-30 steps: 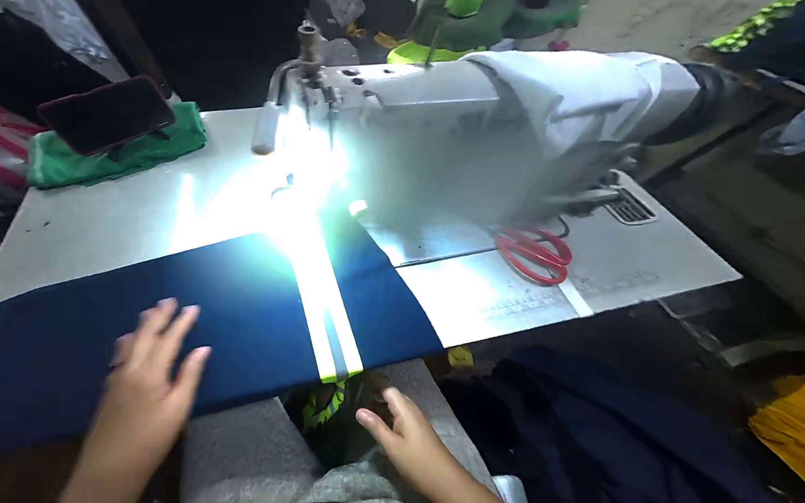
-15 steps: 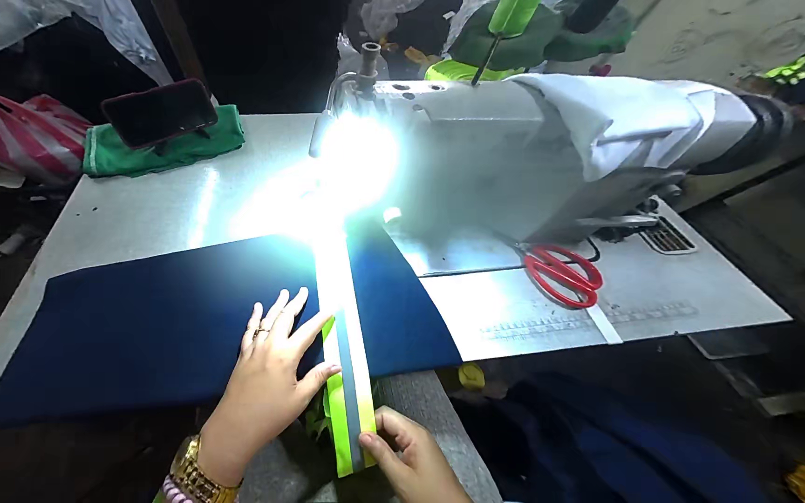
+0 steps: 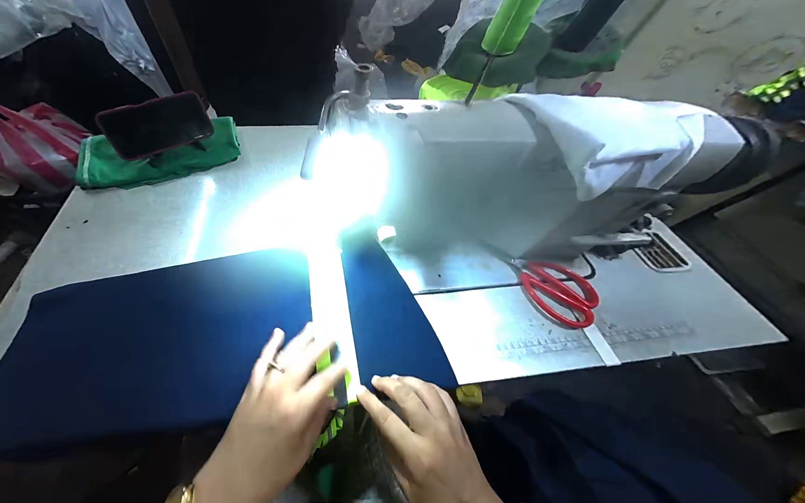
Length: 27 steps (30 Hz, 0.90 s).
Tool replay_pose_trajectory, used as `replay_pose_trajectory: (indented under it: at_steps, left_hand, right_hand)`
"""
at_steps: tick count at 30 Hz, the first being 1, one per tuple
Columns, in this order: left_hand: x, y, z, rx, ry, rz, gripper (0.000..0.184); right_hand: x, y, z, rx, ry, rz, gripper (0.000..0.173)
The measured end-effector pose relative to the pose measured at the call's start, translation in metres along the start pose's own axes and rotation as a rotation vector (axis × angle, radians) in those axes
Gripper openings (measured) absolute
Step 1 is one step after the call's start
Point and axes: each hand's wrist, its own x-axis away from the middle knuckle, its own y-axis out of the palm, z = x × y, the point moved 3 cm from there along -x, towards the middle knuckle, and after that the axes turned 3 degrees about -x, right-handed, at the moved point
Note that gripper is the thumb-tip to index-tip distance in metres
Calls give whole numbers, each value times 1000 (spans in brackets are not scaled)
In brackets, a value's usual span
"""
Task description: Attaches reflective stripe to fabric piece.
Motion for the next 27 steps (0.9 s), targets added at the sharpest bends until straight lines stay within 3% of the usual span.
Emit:
replay_pose_trajectory:
  at_steps: [3,10,16,24,27]
  left_hand:
    - [6,4,13,-17,93,-2,24]
    - [17,-4,12,-42,91,-90,30]
    - [1,-14,37,-32,-119,-180,30]
    - [-36,15,-15,-88,-73,-94,45]
    - [-60,17,-32,-86,-96,-199,49]
  right_hand:
    - [1,1,-2,19,-9,-17,32]
    - [-3,-2,-9,28,3,-63,28]
    - [-16,-5,-6,-8,30,-131,28]
    - [-77,17,26,46,9,-20,30]
    - [-99,25,37,60,-1,-21,30]
